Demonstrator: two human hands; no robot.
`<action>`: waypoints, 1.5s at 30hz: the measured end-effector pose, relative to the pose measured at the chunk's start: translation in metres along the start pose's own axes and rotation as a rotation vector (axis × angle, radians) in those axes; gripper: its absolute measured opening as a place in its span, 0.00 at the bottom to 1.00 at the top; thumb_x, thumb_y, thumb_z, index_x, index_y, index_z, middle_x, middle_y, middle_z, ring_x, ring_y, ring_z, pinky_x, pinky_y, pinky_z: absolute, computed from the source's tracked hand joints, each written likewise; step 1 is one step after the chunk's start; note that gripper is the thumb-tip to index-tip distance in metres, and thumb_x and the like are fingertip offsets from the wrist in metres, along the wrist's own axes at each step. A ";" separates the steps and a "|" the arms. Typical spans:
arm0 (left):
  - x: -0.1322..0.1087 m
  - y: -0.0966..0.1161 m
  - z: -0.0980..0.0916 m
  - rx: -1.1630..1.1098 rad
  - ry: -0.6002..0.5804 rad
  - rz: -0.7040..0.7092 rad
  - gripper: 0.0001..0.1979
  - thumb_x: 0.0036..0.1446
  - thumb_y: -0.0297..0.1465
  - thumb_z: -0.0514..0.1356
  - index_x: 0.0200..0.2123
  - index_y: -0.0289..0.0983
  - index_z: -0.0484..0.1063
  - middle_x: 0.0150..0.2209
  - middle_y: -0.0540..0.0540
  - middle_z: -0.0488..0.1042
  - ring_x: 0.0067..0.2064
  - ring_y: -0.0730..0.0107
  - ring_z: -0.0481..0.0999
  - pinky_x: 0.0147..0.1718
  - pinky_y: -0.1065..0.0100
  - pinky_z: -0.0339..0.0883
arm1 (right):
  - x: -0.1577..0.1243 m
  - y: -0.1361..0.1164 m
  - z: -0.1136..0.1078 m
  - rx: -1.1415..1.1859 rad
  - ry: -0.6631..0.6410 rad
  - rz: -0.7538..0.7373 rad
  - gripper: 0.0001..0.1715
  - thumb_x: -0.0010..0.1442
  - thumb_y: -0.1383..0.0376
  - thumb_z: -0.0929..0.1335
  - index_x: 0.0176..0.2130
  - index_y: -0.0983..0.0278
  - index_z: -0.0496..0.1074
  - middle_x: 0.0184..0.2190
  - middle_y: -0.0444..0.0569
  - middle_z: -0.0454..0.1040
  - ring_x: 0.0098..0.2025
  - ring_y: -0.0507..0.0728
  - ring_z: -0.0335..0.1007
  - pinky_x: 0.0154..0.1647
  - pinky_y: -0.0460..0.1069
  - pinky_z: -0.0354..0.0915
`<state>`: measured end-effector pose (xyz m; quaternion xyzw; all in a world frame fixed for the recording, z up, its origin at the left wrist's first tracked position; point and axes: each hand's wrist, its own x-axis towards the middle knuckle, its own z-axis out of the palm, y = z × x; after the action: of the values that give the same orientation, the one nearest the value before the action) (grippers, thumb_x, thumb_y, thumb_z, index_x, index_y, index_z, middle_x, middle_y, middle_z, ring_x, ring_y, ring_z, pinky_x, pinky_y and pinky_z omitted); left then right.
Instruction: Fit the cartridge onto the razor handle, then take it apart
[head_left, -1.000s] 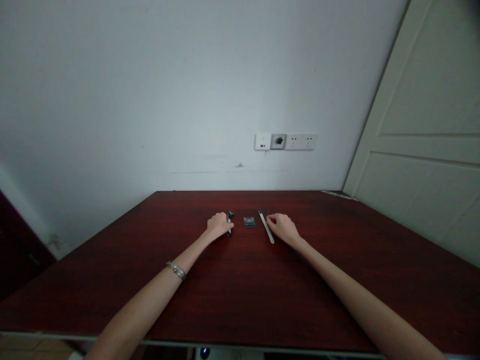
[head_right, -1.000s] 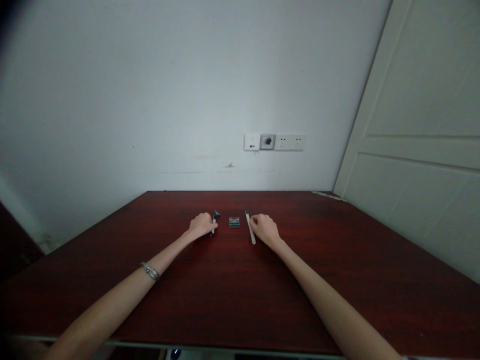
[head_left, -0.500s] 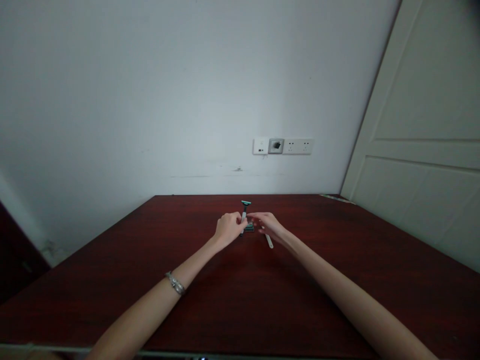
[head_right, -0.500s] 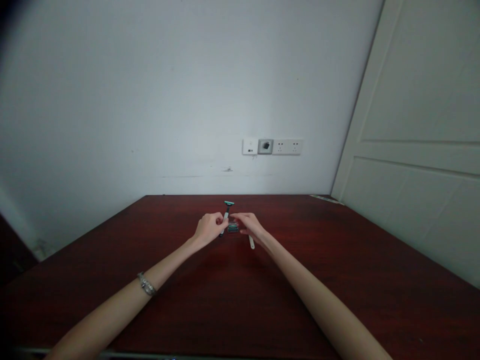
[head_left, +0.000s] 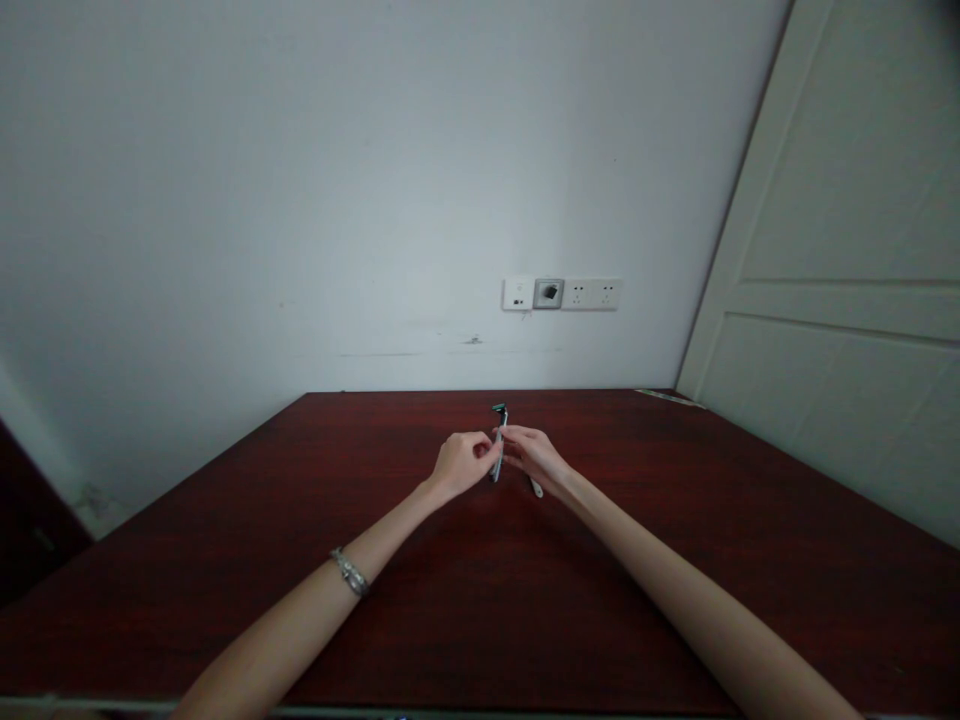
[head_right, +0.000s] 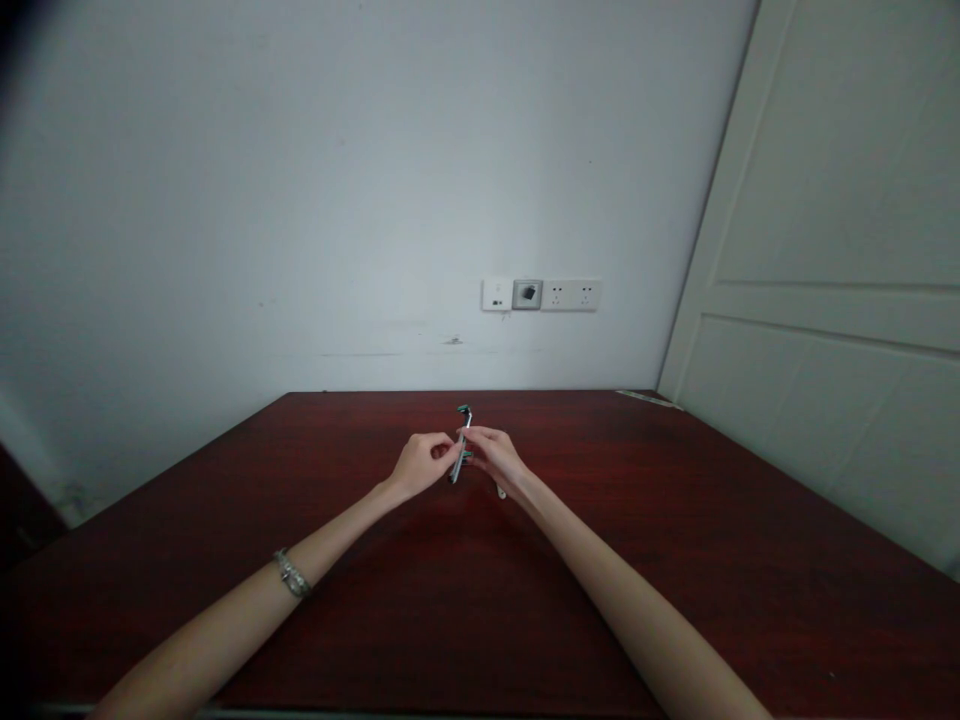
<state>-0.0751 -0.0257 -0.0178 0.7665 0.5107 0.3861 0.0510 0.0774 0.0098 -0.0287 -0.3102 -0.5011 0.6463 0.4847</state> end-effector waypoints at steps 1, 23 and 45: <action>0.001 -0.001 0.000 -0.033 0.026 -0.015 0.19 0.54 0.42 0.51 0.23 0.35 0.72 0.24 0.47 0.73 0.25 0.73 0.69 0.27 0.73 0.59 | -0.001 -0.001 0.001 0.000 0.011 -0.022 0.12 0.47 0.61 0.70 0.31 0.66 0.73 0.32 0.49 0.74 0.32 0.50 0.69 0.33 0.44 0.65; 0.063 -0.019 0.005 -1.663 -0.192 -0.765 0.27 0.57 0.45 0.44 0.44 0.26 0.65 0.44 0.27 0.70 0.42 0.54 0.74 0.34 0.60 0.69 | -0.012 0.013 0.024 0.256 -0.060 -0.028 0.17 0.47 0.57 0.71 0.28 0.64 0.62 0.15 0.37 0.61 0.16 0.45 0.52 0.16 0.41 0.55; 0.051 0.003 0.015 -1.865 -0.242 -0.813 0.33 0.59 0.40 0.39 0.55 0.14 0.50 0.51 0.17 0.61 0.47 0.47 0.71 0.38 0.60 0.71 | -0.023 0.019 0.038 0.147 0.055 0.153 0.25 0.50 0.46 0.65 0.22 0.65 0.58 0.12 0.34 0.49 0.12 0.42 0.40 0.11 0.38 0.38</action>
<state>-0.0537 0.0195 0.0006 0.2243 0.2196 0.5034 0.8050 0.0454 -0.0256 -0.0367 -0.3289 -0.4139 0.7077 0.4688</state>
